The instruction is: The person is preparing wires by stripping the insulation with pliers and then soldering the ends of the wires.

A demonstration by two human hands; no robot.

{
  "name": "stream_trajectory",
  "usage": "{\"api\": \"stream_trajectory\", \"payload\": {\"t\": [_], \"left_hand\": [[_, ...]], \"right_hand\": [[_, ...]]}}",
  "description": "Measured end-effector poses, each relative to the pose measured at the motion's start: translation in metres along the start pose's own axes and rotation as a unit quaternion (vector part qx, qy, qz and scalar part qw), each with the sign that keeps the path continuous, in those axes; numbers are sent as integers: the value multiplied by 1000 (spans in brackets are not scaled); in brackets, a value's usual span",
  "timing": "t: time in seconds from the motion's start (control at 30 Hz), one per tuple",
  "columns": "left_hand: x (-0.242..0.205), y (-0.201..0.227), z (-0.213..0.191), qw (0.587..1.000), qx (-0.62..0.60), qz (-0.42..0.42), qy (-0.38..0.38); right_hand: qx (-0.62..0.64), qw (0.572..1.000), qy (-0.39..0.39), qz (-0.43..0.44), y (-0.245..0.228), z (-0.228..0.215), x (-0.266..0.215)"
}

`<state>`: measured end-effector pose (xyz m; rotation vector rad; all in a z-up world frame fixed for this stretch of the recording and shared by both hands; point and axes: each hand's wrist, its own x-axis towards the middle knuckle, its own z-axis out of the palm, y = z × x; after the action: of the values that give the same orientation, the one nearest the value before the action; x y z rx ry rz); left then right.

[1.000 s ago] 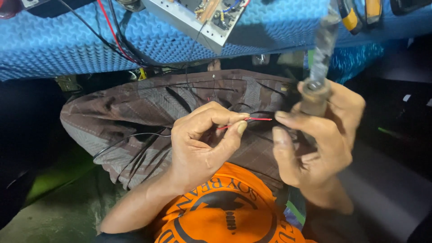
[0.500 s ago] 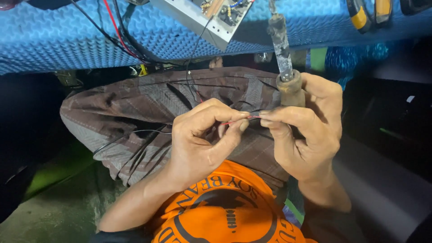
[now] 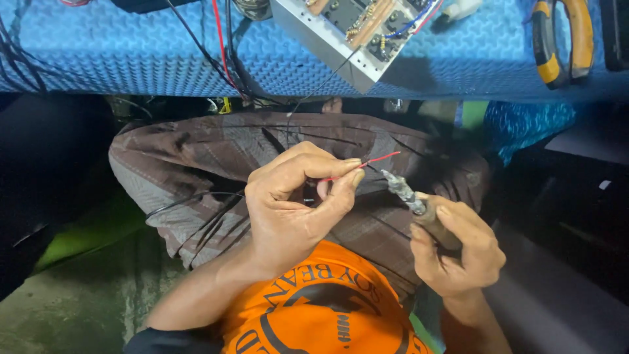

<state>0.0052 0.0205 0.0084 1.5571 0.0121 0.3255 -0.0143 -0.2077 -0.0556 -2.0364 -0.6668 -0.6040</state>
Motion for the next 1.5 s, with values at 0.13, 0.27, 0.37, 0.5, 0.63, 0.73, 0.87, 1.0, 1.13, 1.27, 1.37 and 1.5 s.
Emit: {"api": "stream_trajectory", "payload": {"t": [0.13, 0.27, 0.37, 0.5, 0.63, 0.73, 0.87, 1.0, 1.13, 1.27, 1.37, 1.5], "left_hand": [[1, 0, 1, 1000, 7, 25, 3], [0, 1, 1, 1000, 7, 25, -1], [-1, 1, 3, 1000, 8, 28, -3], [-1, 3, 3, 1000, 3, 20, -8], [-2, 3, 4, 1000, -1, 16, -12], [-3, 1, 4, 1000, -6, 15, -14], [-4, -2, 3, 1000, -7, 21, -23], [-5, -2, 4, 1000, -17, 19, -13], [-6, -3, 5, 1000, -25, 10, -11], [-8, -5, 6, 999, -44, -12, -2], [-12, -9, 7, 998, -60, -26, -1], [-13, -8, 10, 996, -77, -37, 1]], "right_hand": [[11, 999, -34, -7, 0, 0, 1], [6, 1000, -26, -14, 0, 4, 1], [5, 999, -26, -18, 0, 5, 3], [1, 999, -28, -23, 2, 6, 1], [-4, 999, -32, -17, 1, 6, 1], [6, 999, -30, -12, 1, 8, 1], [10, 999, -33, -11, -1, 9, 2], [11, 999, -35, -8, 0, 9, -1], [14, 999, -35, -8, 0, 11, -2], [-7, 999, -29, -16, -1, 12, -2], [-13, 999, -26, -17, -1, 12, -5], [-2, 1000, -20, -20, 1, 14, -7]]}}
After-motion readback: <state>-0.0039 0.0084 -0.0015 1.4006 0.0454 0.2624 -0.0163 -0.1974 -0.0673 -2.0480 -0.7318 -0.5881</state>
